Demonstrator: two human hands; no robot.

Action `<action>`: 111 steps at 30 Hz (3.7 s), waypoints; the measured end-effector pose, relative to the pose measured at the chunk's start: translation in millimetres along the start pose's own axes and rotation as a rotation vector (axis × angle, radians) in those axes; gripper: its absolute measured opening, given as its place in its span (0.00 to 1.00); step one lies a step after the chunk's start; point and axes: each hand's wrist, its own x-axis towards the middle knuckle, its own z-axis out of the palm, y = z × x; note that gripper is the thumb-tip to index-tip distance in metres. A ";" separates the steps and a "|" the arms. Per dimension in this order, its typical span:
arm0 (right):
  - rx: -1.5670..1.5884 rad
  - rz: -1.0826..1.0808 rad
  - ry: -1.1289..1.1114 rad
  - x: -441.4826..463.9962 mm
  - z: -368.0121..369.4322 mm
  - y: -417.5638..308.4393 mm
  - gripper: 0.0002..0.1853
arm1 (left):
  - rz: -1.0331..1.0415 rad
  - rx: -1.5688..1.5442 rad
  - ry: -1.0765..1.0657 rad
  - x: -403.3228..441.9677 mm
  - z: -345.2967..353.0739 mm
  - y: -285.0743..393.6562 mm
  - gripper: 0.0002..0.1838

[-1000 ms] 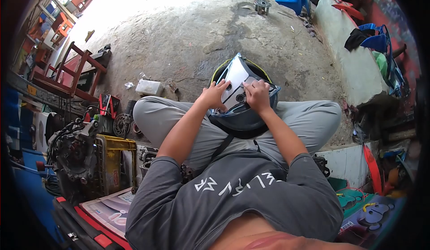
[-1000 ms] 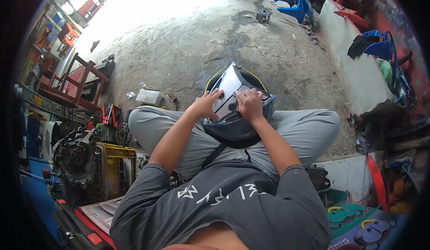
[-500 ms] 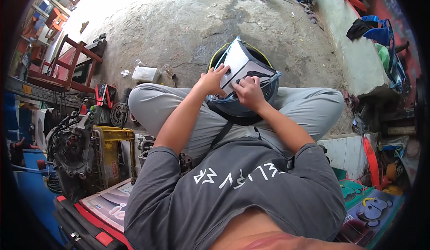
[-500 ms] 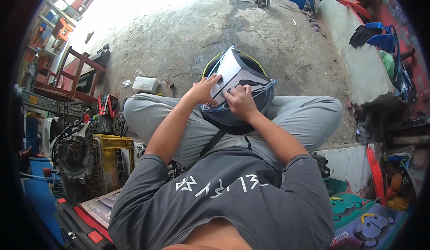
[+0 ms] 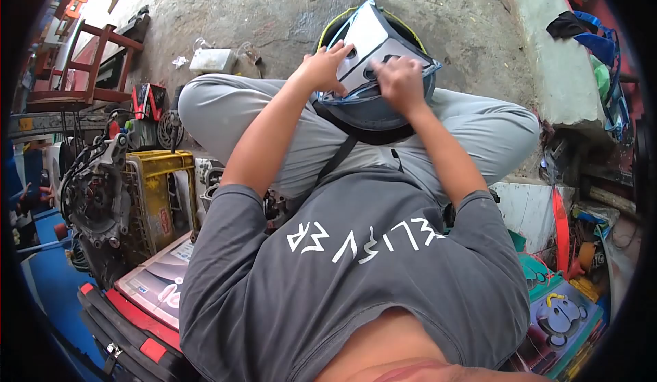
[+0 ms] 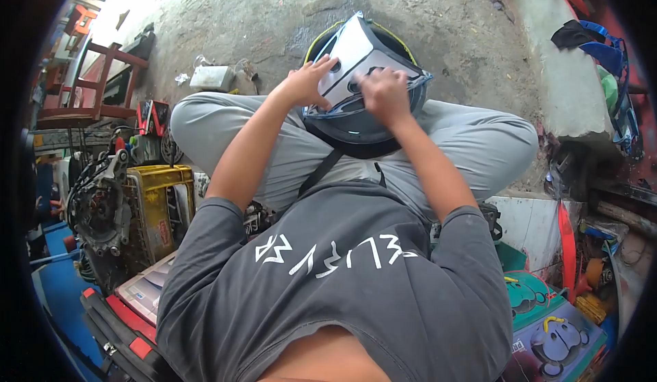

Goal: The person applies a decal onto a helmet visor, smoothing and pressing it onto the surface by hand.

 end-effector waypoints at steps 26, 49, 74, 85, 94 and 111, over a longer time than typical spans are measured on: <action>0.073 0.165 0.079 -0.4 21.1 2.0 0.13 | -0.032 -0.028 -0.006 -7.1 -6.6 5.3 0.70; 0.036 0.135 -0.005 -4.9 10.1 -10.1 0.14 | -0.027 -0.027 -0.039 -1.6 -7.2 6.9 0.73; 0.071 0.058 0.056 -14.6 13.6 -39.6 0.23 | -0.030 -0.105 -0.043 0.3 -13.6 -3.7 0.75; -0.004 0.086 0.074 -8.4 10.1 -35.0 0.13 | -0.015 -0.129 -0.048 1.7 -10.0 -4.9 0.76; 0.206 0.110 0.199 -1.4 4.6 -10.8 0.11 | -0.020 -0.126 -0.049 2.1 -9.7 -5.0 0.75; 0.284 0.000 0.103 -10.6 17.1 -33.9 0.17 | -0.105 -0.125 0.082 -1.8 -24.0 -11.3 0.68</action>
